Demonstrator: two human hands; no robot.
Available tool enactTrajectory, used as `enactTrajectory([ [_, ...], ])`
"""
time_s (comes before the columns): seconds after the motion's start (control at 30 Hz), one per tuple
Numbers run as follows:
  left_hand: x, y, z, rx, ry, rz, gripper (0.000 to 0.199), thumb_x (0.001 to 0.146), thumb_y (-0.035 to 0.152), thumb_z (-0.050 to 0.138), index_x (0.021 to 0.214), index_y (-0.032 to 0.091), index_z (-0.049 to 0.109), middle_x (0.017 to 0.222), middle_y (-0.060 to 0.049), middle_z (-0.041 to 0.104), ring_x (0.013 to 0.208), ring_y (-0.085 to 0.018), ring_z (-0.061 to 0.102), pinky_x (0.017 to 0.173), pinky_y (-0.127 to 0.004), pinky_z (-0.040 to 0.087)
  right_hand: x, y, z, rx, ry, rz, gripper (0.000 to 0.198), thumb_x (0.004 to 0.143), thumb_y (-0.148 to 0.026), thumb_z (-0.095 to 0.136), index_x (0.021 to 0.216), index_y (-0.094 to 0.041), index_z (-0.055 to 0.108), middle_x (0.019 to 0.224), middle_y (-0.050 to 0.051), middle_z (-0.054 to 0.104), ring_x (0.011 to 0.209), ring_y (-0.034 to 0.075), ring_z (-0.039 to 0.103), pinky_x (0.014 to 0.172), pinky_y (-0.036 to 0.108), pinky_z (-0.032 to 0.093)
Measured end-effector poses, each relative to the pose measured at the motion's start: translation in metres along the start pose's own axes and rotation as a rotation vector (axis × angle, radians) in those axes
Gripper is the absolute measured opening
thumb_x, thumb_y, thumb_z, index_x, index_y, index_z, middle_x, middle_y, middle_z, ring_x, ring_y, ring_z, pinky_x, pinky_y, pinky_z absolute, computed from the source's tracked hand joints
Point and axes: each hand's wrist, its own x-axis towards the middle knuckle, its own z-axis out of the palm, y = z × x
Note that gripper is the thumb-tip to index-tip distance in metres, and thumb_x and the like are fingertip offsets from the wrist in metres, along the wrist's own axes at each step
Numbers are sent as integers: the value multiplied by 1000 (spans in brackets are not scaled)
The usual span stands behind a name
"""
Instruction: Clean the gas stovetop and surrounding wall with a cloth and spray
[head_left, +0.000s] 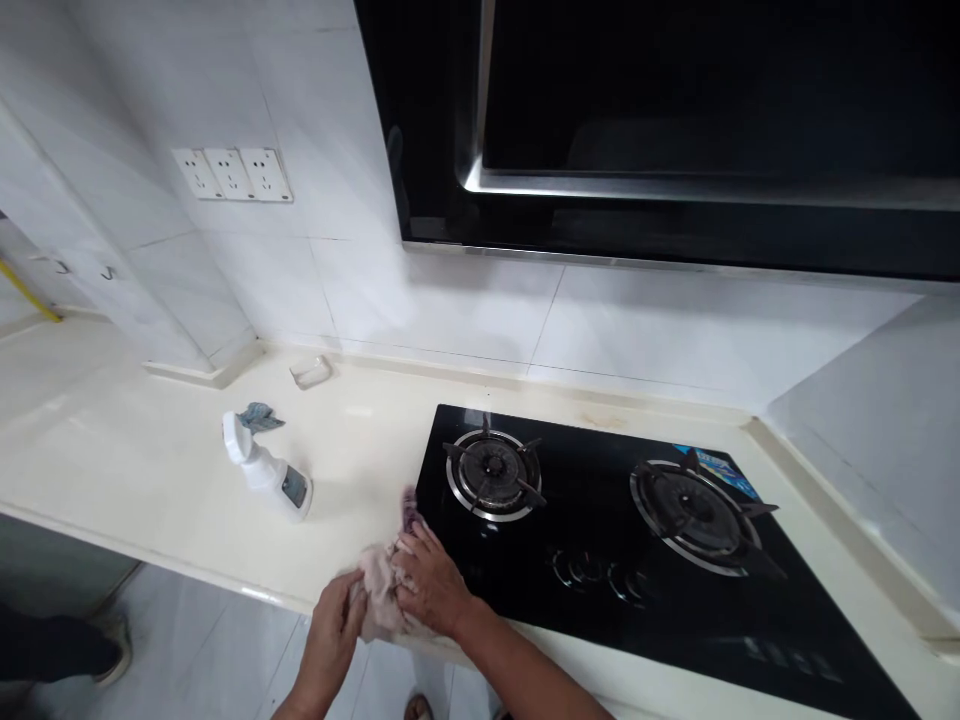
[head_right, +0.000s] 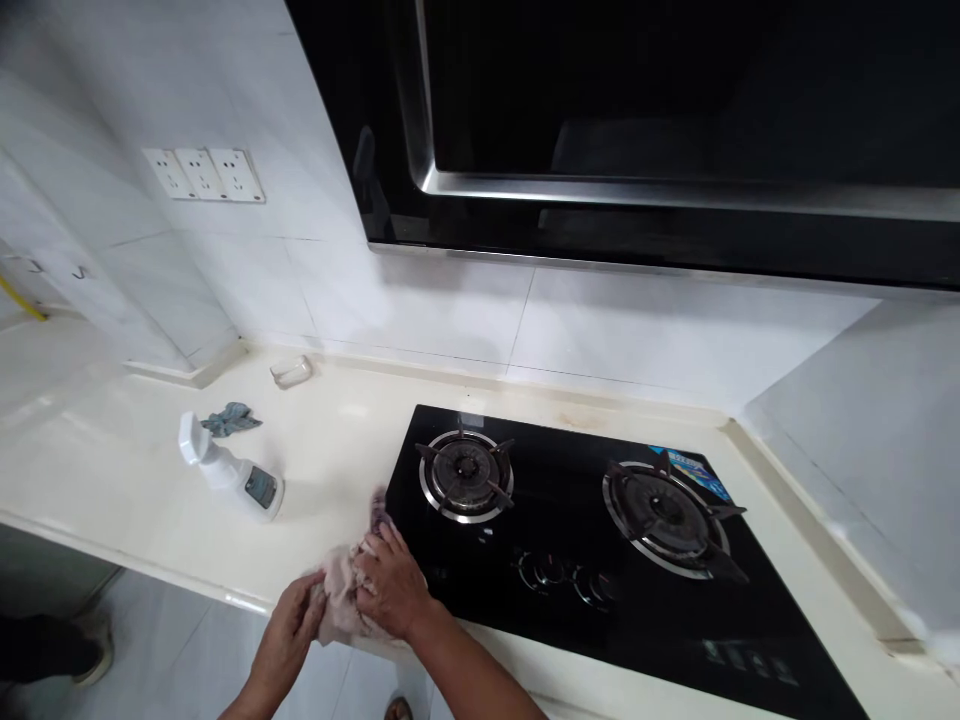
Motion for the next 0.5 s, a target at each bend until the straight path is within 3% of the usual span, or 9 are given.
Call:
enactTrajectory([
  [0.07, 1, 0, 4, -9, -13, -5, 39, 93, 50, 47, 109, 20, 67, 108, -8, 72, 103, -25, 68, 92, -43, 57, 5, 3, -2, 38, -29, -49, 29, 78, -22, 59, 107, -21, 63, 122, 5, 59, 129, 23, 44, 118, 38, 28],
  [0.13, 4, -1, 8, 2, -29, 26, 37, 93, 48, 48, 109, 21, 67, 107, -8, 72, 102, -24, 68, 90, -42, 58, -6, 10, -6, 35, 13, 20, 34, 74, -16, 55, 107, -19, 60, 115, 6, 60, 120, 22, 49, 114, 38, 33],
  [0.23, 12, -7, 10, 55, -22, 154, 32, 95, 44, 49, 108, 21, 67, 105, -8, 72, 100, -23, 68, 89, -40, 57, -43, 31, -20, 20, 136, 287, 40, 71, -12, 49, 109, -18, 57, 112, 8, 59, 111, 24, 52, 103, 40, 43],
  [0.33, 23, -14, 15, 133, 13, 321, 28, 95, 39, 50, 111, 22, 66, 108, -9, 70, 102, -23, 66, 91, -40, 56, -78, 62, -43, -14, 235, 582, 34, 75, -12, 46, 105, -17, 59, 105, 10, 59, 102, 25, 55, 93, 39, 47],
  [0.4, 30, -16, 23, 181, 38, 402, 27, 95, 36, 50, 113, 22, 66, 111, -10, 68, 104, -23, 65, 91, -40, 56, -91, 79, -60, -65, 297, 709, 39, 79, -12, 43, 113, -15, 60, 109, 12, 59, 107, 26, 55, 97, 41, 46],
  [0.5, 38, -14, 41, 231, 47, 480, 26, 96, 32, 48, 113, 21, 65, 113, -11, 67, 108, -24, 64, 92, -40, 55, -97, 84, -76, -177, 360, 748, 54, 84, -10, 38, 134, -18, 54, 136, 12, 49, 130, 27, 43, 109, 44, 38],
])
